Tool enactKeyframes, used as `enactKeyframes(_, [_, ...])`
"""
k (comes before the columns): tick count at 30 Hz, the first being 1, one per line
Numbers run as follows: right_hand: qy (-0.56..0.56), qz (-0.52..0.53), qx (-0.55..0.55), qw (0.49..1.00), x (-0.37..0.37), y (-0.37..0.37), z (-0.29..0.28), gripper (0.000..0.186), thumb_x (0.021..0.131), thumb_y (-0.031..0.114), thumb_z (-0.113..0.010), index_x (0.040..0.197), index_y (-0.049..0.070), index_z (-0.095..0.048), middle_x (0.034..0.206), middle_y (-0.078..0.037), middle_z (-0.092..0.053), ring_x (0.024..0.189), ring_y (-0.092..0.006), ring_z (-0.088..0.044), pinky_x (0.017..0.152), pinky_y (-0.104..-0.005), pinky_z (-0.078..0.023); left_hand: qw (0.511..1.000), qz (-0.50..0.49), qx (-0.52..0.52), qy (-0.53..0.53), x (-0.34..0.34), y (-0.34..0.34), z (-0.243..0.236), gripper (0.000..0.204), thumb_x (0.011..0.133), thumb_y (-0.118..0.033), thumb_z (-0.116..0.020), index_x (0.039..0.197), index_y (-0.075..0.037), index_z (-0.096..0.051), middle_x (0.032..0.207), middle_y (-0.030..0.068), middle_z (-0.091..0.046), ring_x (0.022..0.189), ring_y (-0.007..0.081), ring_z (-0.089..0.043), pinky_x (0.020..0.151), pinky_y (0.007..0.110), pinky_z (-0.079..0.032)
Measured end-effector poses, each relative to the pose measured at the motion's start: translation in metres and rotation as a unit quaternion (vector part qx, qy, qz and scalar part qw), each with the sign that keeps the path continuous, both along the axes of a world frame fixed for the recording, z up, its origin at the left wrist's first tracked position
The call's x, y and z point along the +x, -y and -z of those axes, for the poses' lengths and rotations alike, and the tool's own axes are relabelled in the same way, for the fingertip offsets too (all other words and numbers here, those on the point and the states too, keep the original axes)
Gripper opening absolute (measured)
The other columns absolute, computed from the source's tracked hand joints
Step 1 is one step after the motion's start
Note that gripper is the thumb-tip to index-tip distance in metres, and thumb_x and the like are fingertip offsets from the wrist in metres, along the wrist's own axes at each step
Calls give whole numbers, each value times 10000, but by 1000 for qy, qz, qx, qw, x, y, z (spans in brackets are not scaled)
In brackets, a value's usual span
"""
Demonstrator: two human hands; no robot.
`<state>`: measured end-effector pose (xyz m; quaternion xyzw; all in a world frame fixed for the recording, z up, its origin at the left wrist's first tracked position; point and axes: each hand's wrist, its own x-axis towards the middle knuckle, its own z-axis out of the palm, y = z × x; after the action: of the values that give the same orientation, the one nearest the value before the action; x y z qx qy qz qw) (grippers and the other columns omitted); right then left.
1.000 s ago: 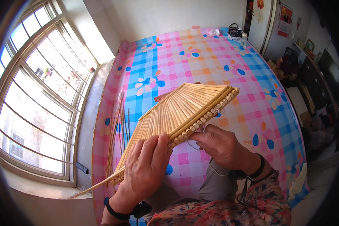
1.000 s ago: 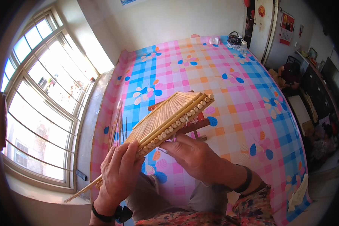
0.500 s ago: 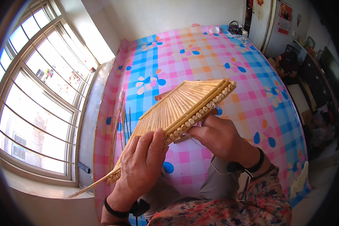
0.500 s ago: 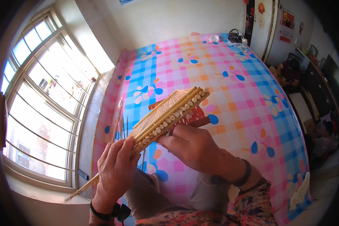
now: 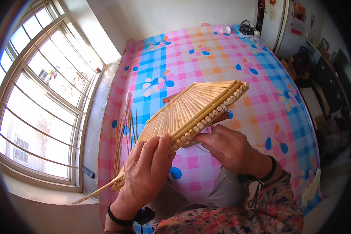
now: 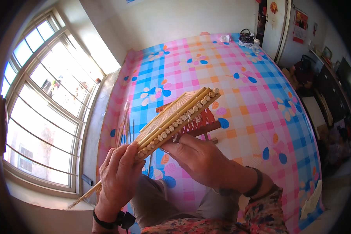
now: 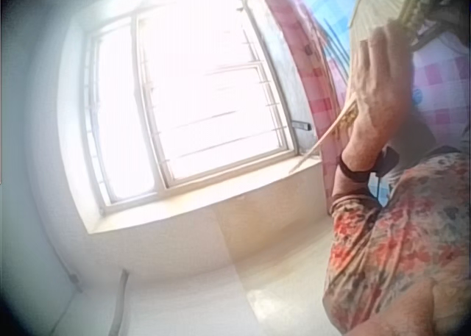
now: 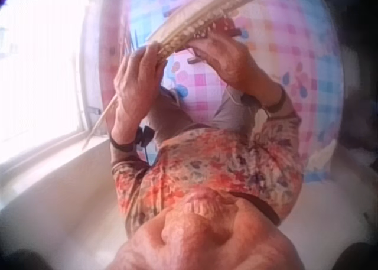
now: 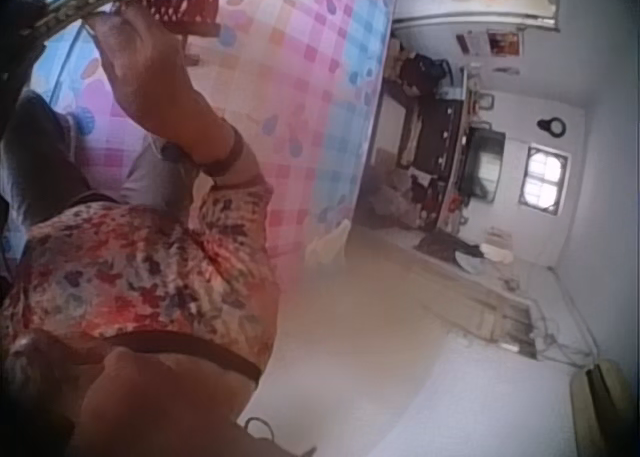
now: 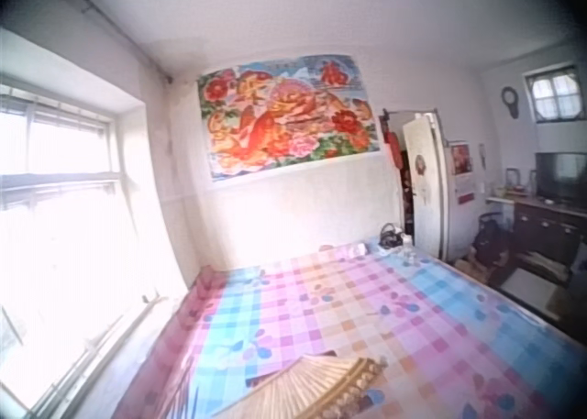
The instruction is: The person weaves a bamboo mat by threading white string between bamboo slats and securing them by hand while sitting on a bed.
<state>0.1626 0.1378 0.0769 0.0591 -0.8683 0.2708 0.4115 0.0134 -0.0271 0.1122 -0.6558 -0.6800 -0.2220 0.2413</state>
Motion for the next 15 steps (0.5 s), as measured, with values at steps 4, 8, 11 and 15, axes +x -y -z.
enactKeyframes(4, [30, 15, -30, 999, 4, 7, -1, 386, 811, -50, -637, 1190, 9, -598, 865, -139, -588, 772, -278, -632, 623, -342, -527, 1000, 3, 1, -4, 3, 2, 2, 505, 696, 9, -750, 1167, 20, -567, 952, 141, -610, 773, 303, -618, 652, 392, -521])
enactKeyframes(8, [18, 21, -58, 998, 3, 4, 7, 334, 805, -49, -648, 1133, 7, -617, 856, -139, -591, 778, -282, -636, 617, -346, -519, 1000, 7, 1, -21, 5, -1, 6, 492, 714, 2, -745, 1170, 31, -562, 953, 142, -608, 759, 294, -617, 633, 384, -517])
enactKeyframes(11, [12, 44, -47, 998, 3, 9, 7, 283, 810, -53, -643, 1086, 8, -631, 854, -131, -590, 766, -282, -633, 619, -344, -514, 999, 5, 3, -32, 6, 0, 6, 490, 718, 2, -743, 1172, 30, -561, 949, 141, -606, 745, 283, -613, 618, 372, -514])
enactKeyframes(15, [-22, 40, -47, 998, -2, 10, 13, 266, 811, -54, -641, 1069, 10, -639, 840, -127, -587, 758, -280, -629, 630, -340, -513, 1000, 5, -2, -30, 8, 3, 8, 485, 718, 1, -743, 1166, 37, -561, 942, 137, -603, 727, 273, -607, 606, 365, -510])
